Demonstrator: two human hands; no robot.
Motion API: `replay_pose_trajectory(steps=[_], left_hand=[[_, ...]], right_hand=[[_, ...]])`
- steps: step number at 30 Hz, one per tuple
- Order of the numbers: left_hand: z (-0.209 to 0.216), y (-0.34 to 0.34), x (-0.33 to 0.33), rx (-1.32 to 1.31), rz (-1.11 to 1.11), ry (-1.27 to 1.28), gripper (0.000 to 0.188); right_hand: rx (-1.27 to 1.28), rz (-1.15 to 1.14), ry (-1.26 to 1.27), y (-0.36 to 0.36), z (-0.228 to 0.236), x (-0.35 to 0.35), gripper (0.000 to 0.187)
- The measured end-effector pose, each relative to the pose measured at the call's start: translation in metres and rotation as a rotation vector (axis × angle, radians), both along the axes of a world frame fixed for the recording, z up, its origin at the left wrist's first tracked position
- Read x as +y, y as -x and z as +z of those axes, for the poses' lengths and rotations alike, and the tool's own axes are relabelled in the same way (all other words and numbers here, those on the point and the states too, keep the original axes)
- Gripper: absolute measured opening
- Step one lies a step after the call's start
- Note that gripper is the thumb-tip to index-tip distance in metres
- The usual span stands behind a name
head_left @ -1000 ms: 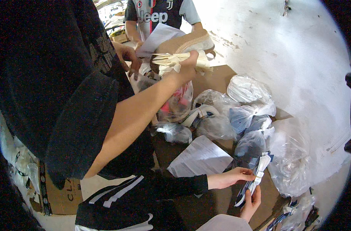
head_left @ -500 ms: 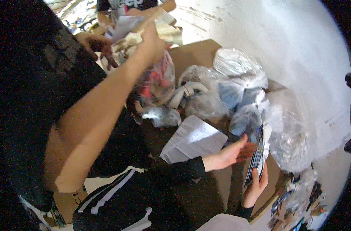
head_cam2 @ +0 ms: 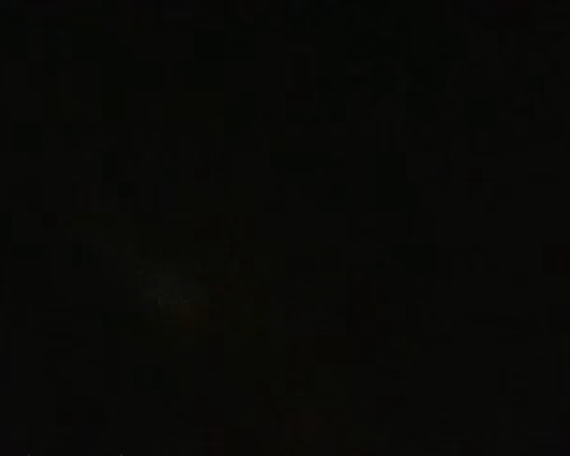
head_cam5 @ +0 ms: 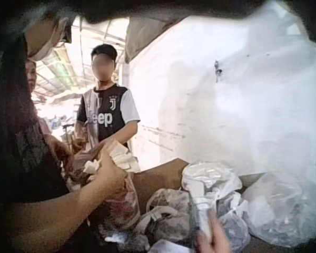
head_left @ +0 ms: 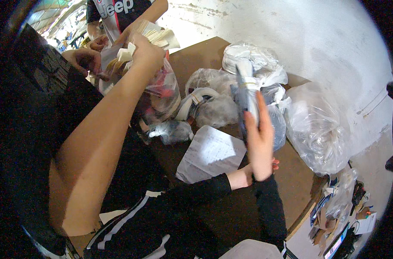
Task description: The person sorts and bundles blue and white fabric parts on a table. They separate pieces, align them, and secure them with rubber bands. A coworker unpacks additional parts from plastic bags in the background.
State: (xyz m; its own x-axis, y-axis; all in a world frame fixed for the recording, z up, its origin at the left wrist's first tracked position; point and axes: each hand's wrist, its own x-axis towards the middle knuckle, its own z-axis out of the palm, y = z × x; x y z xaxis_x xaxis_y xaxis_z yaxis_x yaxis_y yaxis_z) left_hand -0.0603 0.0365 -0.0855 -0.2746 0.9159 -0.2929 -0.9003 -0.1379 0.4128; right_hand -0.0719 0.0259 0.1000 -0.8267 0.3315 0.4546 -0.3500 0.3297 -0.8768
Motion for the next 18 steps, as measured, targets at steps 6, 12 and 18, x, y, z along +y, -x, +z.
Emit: replay_pose_trajectory(steps=[6,12,18], left_hand=[[-0.005,0.012,0.006,-0.018,-0.134,0.101,0.029],[-0.01,0.011,0.004,0.087,-0.068,0.049,0.03],[0.04,-0.018,-0.009,0.114,0.174,-0.006,0.026]], right_hand=[[-0.25,0.209,-0.433,0.04,-0.067,-0.028,0.05],[-0.25,0.325,-0.363,-0.015,-0.054,-0.009,0.04],[-0.295,0.029,-0.259,-0.09,-0.01,0.063,0.029]])
